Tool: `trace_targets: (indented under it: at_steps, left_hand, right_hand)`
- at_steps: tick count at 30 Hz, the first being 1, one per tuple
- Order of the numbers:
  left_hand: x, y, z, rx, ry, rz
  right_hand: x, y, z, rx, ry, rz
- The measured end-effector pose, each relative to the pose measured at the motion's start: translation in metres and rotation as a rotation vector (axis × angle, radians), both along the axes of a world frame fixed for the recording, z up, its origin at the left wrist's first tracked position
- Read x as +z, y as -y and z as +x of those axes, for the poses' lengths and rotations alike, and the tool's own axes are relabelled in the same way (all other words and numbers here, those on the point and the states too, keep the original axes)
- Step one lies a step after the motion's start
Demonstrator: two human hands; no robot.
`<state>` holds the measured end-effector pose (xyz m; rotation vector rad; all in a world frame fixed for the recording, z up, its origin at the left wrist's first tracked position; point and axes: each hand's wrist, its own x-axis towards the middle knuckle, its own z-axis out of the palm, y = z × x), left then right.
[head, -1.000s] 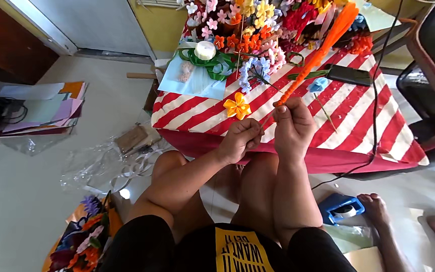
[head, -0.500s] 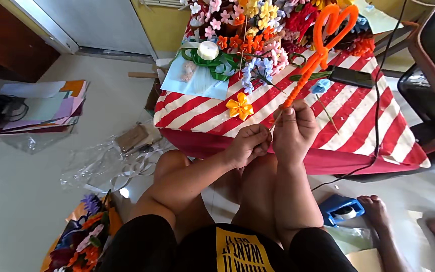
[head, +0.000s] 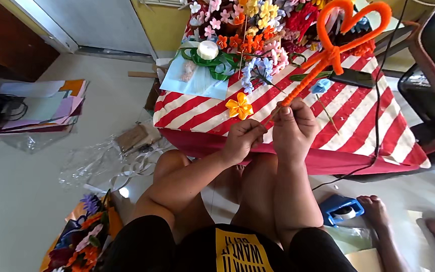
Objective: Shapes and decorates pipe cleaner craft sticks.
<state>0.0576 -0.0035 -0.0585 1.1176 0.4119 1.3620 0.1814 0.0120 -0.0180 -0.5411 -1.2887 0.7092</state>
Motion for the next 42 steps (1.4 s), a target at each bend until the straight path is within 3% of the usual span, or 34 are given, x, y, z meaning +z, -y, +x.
trace_targets:
  at_steps: [5,10,12,16,19,21,27,33,39,42]
  left_hand:
    - [0.010,0.003,-0.007,-0.325,0.116,-0.161]
    - [0.005,0.002,-0.011,-0.772,0.352,-0.325]
    - [0.007,0.001,-0.011,-0.630,0.222,-0.271]
    - [0.010,-0.003,-0.011,-0.087,-0.192,0.069]
    - [0.006,0.000,-0.006,0.204,-0.208,0.091]
    - [0.004,0.002,-0.004,0.268,-0.169,0.110]
    - [0.005,0.003,-0.006,0.139,-0.089,0.159]
    - [0.007,0.001,-0.011,-0.096,-0.017,0.112]
    - [0.013,0.003,-0.010,-0.370,0.108,-0.124]
    - [0.017,0.003,-0.007,-0.140,-0.099,-0.037]
  right_hand:
    - [0.002,0.002,0.003,0.094,-0.074,-0.017]
    - [0.003,0.006,0.001,0.169,-0.101,-0.038]
    - [0.003,0.007,0.002,0.174,-0.099,-0.074]
    - [0.001,0.002,0.003,0.019,0.010,-0.034]
    - [0.000,0.002,-0.003,-0.095,0.101,0.020]
    - [0.000,0.002,-0.005,-0.071,0.091,0.022]
    - [0.001,0.002,-0.001,0.100,0.002,-0.005]
    - [0.002,0.001,0.006,0.048,0.077,0.072]
    - [0.001,0.000,0.008,-0.058,0.141,0.122]
    - [0.001,-0.001,0.007,-0.102,0.152,0.092]
